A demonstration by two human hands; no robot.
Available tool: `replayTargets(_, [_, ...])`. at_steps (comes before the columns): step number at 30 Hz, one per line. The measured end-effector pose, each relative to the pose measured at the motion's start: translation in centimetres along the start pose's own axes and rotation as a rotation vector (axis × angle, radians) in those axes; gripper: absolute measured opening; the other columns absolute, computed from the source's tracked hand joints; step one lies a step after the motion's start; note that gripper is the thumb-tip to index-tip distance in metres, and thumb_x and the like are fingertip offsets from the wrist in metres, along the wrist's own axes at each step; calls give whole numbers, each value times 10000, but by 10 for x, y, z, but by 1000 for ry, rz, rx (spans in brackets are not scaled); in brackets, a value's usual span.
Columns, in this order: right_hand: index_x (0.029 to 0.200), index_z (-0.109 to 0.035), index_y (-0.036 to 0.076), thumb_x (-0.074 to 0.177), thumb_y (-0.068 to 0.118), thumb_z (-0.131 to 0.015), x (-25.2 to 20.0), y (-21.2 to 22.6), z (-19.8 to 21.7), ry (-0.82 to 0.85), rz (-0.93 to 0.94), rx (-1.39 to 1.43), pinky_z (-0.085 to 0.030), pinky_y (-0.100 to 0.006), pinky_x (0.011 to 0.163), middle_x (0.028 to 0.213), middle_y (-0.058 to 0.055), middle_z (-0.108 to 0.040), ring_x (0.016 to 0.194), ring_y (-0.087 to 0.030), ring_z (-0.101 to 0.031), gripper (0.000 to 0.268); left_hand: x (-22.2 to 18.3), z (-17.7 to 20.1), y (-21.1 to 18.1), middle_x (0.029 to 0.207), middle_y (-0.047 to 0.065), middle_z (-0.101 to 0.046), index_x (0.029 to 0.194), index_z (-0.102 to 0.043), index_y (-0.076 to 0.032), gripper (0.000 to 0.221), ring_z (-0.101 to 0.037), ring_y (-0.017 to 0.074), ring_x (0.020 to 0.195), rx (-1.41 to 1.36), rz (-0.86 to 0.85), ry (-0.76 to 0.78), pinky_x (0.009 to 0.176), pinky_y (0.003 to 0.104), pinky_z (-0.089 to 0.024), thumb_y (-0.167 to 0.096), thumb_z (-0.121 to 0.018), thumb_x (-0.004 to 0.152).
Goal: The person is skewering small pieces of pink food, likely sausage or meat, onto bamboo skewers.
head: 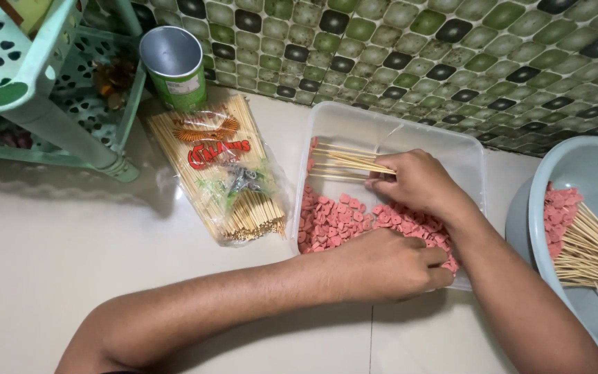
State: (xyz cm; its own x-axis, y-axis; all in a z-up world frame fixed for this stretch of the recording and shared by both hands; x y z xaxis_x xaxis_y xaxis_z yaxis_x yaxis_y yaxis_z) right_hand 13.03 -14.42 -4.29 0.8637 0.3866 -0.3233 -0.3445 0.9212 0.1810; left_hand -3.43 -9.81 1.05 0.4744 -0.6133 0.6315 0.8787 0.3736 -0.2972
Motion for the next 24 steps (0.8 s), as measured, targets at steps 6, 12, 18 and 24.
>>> replayTargets(6, [940, -788, 283, 800, 349, -785, 2, 1, 0, -14, -5, -39, -580, -509, 854, 784, -84, -762, 906, -372, -740, 155, 1, -2, 1, 914, -1, -630, 974, -654, -191, 41, -739, 238, 836, -12, 4, 38, 623, 399, -607, -188, -616, 960])
replayTargets(12, [937, -788, 267, 804, 368, -789, -1, 8, 0, -21, -14, -65, -584, -513, 849, 784, -79, -764, 906, -366, -745, 168, 1, -1, 1, 930, 15, -641, 975, -653, -179, 49, -742, 253, 843, -34, 13, 61, 624, 409, -609, -175, -607, 958])
replayTargets(18, [925, -761, 233, 810, 373, -760, 1, 5, 3, -52, -21, -64, -581, -541, 836, 782, -116, -754, 907, -408, -739, 181, 1, 0, 1, 923, 5, -644, 969, -663, -184, 43, -742, 239, 834, -26, 16, 48, 623, 402, -610, -179, -626, 947])
replayTargets(24, [915, -754, 223, 810, 376, -771, 0, 6, 2, -48, -12, -84, -585, -540, 824, 778, -111, -758, 901, -401, -744, 187, 0, -5, 2, 929, 16, -642, 970, -655, -175, 45, -738, 245, 827, -29, 19, 43, 608, 413, -608, -176, -628, 934])
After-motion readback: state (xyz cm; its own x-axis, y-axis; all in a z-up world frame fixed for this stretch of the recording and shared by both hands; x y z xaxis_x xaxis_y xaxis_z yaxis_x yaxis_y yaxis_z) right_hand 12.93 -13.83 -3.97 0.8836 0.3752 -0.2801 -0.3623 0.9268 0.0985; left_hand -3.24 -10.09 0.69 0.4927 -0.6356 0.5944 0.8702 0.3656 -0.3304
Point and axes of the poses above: each hand's wrist, its own x-axis towards the middle knuckle, its own z-axis out of the back of the hand, y = z × x, the point moved 8 cm from there along x, towards the middle knuckle
